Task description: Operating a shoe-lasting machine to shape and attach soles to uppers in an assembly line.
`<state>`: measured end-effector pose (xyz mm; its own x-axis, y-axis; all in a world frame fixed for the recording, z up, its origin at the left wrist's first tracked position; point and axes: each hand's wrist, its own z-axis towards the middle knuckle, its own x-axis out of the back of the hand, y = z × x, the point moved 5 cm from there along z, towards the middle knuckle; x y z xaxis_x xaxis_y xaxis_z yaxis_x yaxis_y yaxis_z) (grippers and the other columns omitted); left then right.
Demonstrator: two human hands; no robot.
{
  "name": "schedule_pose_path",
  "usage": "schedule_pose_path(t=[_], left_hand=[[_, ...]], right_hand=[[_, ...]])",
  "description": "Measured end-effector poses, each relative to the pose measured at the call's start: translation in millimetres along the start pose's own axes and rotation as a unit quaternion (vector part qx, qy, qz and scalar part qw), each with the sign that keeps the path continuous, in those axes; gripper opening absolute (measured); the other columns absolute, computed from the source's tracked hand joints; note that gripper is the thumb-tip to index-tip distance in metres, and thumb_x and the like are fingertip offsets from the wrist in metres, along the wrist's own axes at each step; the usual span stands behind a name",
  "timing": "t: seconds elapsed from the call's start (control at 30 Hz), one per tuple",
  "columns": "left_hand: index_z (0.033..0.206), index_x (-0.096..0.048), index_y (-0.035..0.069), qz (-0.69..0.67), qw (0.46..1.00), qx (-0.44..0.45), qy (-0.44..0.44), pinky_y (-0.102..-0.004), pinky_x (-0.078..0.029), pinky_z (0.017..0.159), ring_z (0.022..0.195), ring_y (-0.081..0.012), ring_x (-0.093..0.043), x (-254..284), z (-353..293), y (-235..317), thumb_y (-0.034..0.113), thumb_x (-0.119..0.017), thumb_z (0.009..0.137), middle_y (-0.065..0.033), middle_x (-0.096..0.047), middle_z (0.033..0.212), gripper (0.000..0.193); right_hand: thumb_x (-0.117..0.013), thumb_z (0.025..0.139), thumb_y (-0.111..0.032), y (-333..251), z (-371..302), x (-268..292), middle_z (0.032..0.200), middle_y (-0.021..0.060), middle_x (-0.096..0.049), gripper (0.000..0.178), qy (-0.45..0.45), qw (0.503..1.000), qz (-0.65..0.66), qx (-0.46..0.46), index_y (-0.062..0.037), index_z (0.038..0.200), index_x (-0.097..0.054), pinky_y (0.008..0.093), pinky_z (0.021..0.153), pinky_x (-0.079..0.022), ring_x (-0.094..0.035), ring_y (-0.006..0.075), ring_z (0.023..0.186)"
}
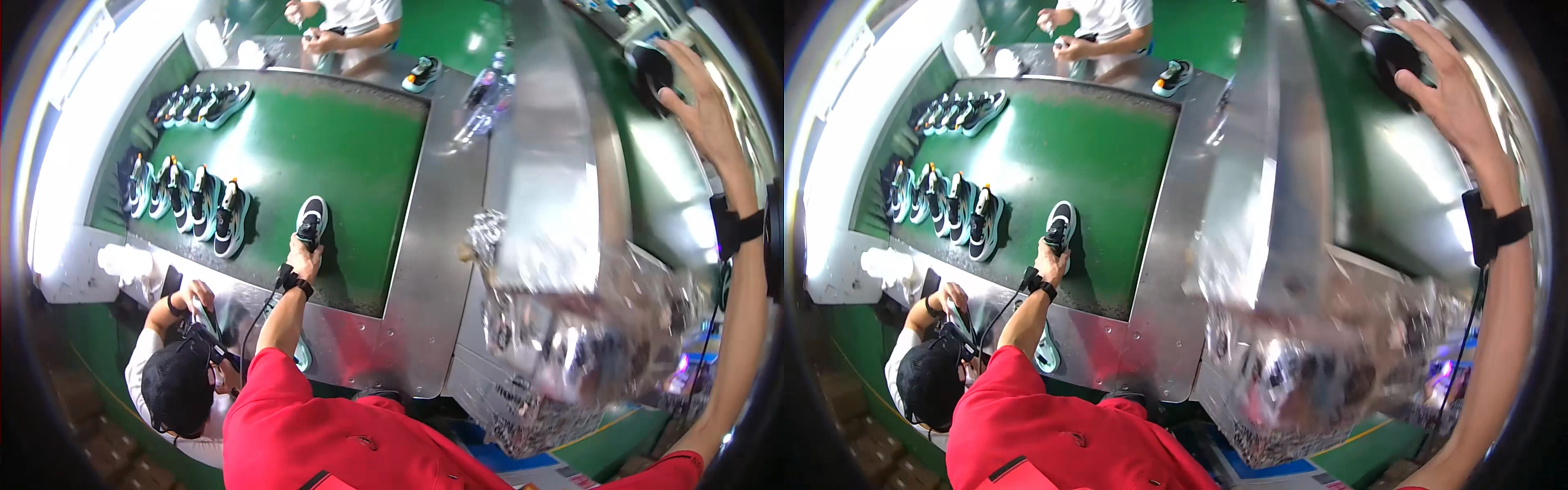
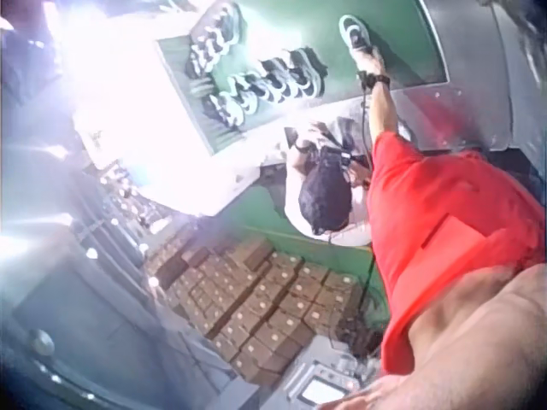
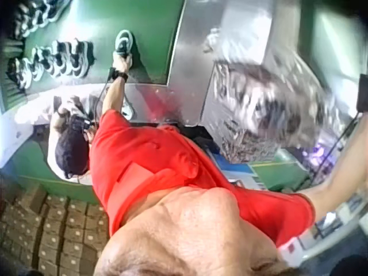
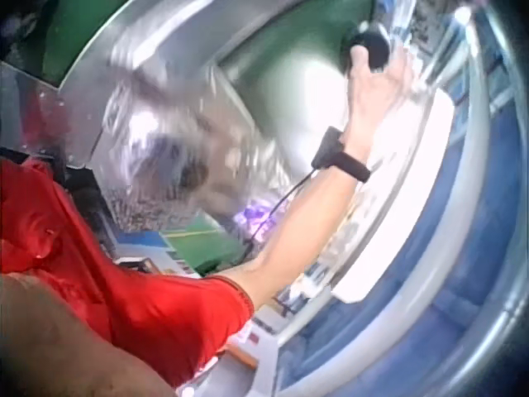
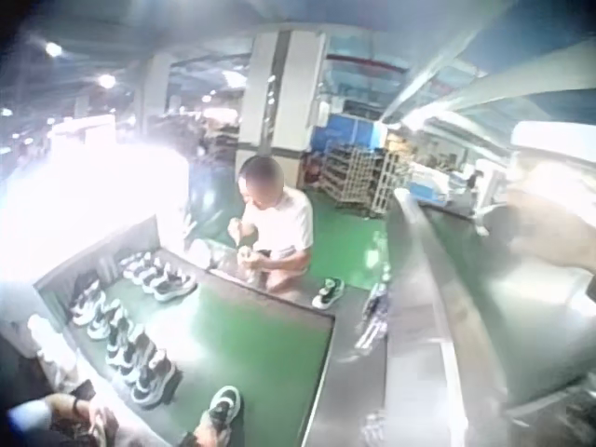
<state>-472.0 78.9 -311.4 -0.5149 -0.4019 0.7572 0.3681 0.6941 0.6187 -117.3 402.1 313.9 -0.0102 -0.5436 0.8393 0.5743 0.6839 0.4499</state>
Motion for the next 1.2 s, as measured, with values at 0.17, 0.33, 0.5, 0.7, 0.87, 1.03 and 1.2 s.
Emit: schedule_pose_path(t=[0.17, 0.33, 0.5, 0.7, 0.87, 1.03, 1.2], left_hand=[[0.133, -0.040, 0.015, -0.015, 1.000, 0.016, 0.003, -0.0488, -0.052, 0.078, 0.092, -0.0432, -0.066, 17.8, -10.8, 5.9, 0.034, -0.073, 0.082, -0.0207, -0.068, 0.102, 0.064], [0.137, -0.039, 0.017, -0.022, 1.000, 0.017, 0.003, -0.0472, -0.052, 0.079, 0.093, -0.0403, -0.067, 23.5, -13.9, 0.7, 0.031, -0.071, 0.083, -0.0182, -0.068, 0.105, 0.064], [0.138, -0.041, 0.015, -0.035, 0.999, -0.024, 0.005, -0.0470, -0.050, 0.086, 0.102, -0.0386, -0.065, -10.3, 3.5, -24.4, 0.029, -0.074, 0.080, -0.0173, -0.065, 0.114, 0.068], [0.138, -0.039, 0.006, -0.030, 0.990, -0.101, -0.089, -0.0484, -0.046, 0.096, 0.115, -0.0399, -0.057, -42.3, 41.7, -64.6, 0.024, -0.077, 0.076, -0.0199, -0.053, 0.133, 0.075], [0.136, -0.042, -0.001, 0.033, 0.948, -0.299, 0.103, -0.0442, -0.043, 0.095, 0.115, -0.0323, -0.054, -9.0, -60.0, 32.1, 0.016, -0.066, 0.087, -0.0200, -0.053, 0.127, 0.058], [0.114, -0.062, -0.004, -0.387, 0.725, -0.154, -0.548, -0.0405, -0.051, 0.091, 0.093, -0.0281, -0.064, 41.9, -335.7, 213.0, 0.020, -0.061, 0.094, -0.0168, -0.067, 0.103, 0.031], [0.143, -0.033, -0.004, -0.327, 0.311, -0.081, -0.889, -0.0560, -0.048, 0.098, 0.116, -0.0432, -0.056, 109.9, -555.7, 320.0, 0.035, -0.061, 0.094, -0.0295, -0.040, 0.141, 0.068]], right_hand=[[-0.067, 0.087, -0.037, 18.7, 65.5, -78.1, 0.105, 0.0168, -0.062, 0.041, -0.107, 0.989, 0.013, -0.106, -0.0032, 0.109, -0.060, 0.0376, 0.090, -0.044, -0.059, 0.0297, 0.102], [-0.073, 0.081, -0.033, 58.1, 16.1, -56.1, 0.088, 0.0096, -0.063, 0.041, -0.036, 0.973, -0.012, -0.229, -0.0024, 0.105, -0.061, 0.0338, 0.073, -0.047, -0.060, 0.0189, 0.083], [-0.080, 0.072, -0.026, 63.5, -61.5, -49.8, 0.081, 0.0043, -0.066, 0.043, 0.019, 0.866, 0.368, -0.339, -0.0039, 0.106, -0.065, 0.0283, 0.056, -0.051, -0.064, 0.0128, 0.065], [-0.078, 0.066, -0.029, 50.8, -108.3, 36.8, 0.093, 0.0164, -0.070, 0.059, 0.154, 0.892, 0.256, -0.338, 0.0042, 0.113, -0.067, 0.0320, 0.083, -0.052, -0.069, 0.0232, 0.087], [-0.072, 0.079, -0.021, 10.1, -217.2, 167.6, 0.072, 0.0015, -0.062, 0.032, 0.241, 0.835, 0.325, -0.373, 0.0004, 0.102, -0.072, 0.0240, 0.056, -0.042, -0.052, 0.0082, 0.062], [-0.071, 0.081, -0.018, -56.1, -357.6, 251.8, 0.088, 0.0046, -0.070, 0.026, 0.388, 0.755, 0.361, -0.385, -0.0017, 0.101, -0.073, 0.0216, 0.069, -0.047, -0.060, 0.0084, 0.076], [-0.069, 0.080, -0.022, -155.6, -495.2, 287.5, 0.087, 0.0060, -0.071, 0.031, 0.360, 0.724, 0.347, -0.475, -0.0011, 0.102, -0.071, 0.0266, 0.077, -0.050, -0.063, 0.0108, 0.082]])
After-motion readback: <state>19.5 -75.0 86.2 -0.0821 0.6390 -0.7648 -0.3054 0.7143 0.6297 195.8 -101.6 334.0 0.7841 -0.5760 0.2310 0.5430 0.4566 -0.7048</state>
